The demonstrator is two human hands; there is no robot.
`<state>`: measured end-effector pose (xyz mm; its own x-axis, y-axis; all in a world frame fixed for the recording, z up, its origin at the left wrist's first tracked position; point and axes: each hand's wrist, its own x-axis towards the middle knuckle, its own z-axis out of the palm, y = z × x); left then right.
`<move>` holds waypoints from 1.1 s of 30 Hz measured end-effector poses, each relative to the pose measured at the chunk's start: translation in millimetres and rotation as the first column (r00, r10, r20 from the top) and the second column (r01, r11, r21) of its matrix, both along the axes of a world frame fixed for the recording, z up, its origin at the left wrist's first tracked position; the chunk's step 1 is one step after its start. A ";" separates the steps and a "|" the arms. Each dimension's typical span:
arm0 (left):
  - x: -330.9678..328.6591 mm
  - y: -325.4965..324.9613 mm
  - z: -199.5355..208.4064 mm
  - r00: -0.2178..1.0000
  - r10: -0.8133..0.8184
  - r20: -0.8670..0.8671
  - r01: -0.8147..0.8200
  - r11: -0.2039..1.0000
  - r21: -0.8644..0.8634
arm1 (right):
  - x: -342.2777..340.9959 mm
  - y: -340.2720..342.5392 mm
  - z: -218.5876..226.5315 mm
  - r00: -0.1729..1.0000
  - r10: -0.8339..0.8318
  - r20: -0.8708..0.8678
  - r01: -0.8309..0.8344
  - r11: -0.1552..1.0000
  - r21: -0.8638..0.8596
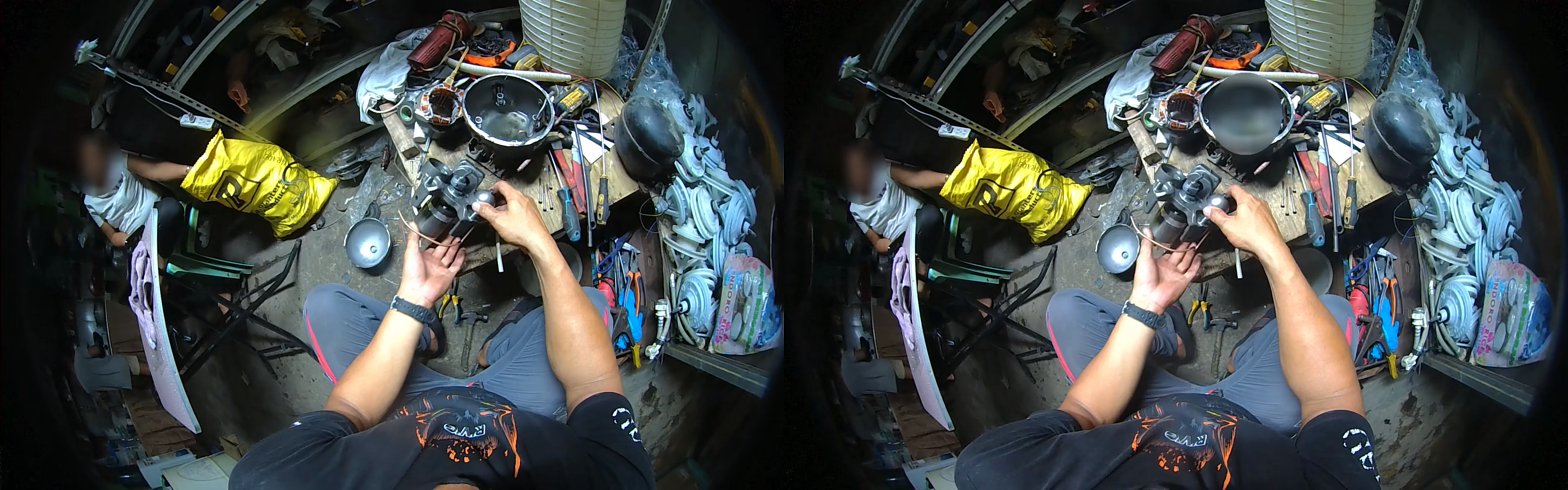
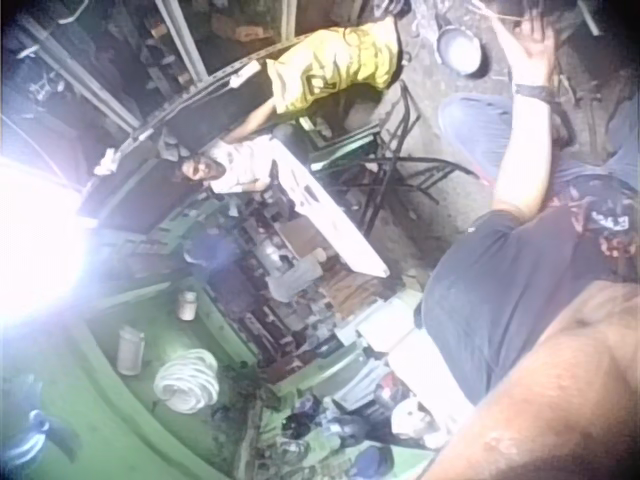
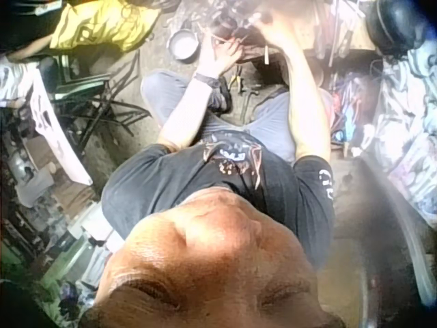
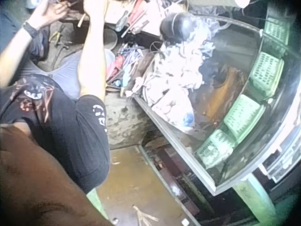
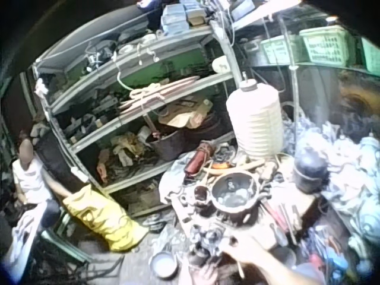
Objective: The person disassembles a small compressor pump unit by hand on a workbench, removing internal components and wire coils, then turns the housing over to work on different parts.
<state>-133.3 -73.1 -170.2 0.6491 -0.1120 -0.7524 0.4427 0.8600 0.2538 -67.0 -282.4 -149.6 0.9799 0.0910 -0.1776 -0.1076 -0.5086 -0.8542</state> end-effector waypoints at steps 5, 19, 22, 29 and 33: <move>-32.4 47.7 12.6 0.851 -0.524 0.016 0.380 0.639 0.669 | 3.6 -10.6 -17.3 0.999 -0.030 -0.017 0.031 0.997 0.077; 105.9 49.0 72.5 0.321 -0.929 -0.186 -0.121 -0.235 0.964 | -1.8 5.4 1.2 0.998 -0.062 -0.030 0.065 0.989 0.133; 103.6 56.2 64.0 0.329 -0.940 -0.091 -0.124 -0.139 0.982 | -4.7 7.9 6.0 0.998 -0.061 -0.013 0.062 0.987 0.147; 105.1 77.8 55.1 0.291 -0.956 0.043 -0.006 0.043 0.999 | -15.8 22.2 15.6 0.998 -0.049 0.042 0.042 0.986 0.162; 109.8 84.9 54.9 0.278 -0.956 0.093 0.044 0.109 0.993 | -16.2 26.9 13.0 0.999 -0.018 0.037 0.012 0.989 0.146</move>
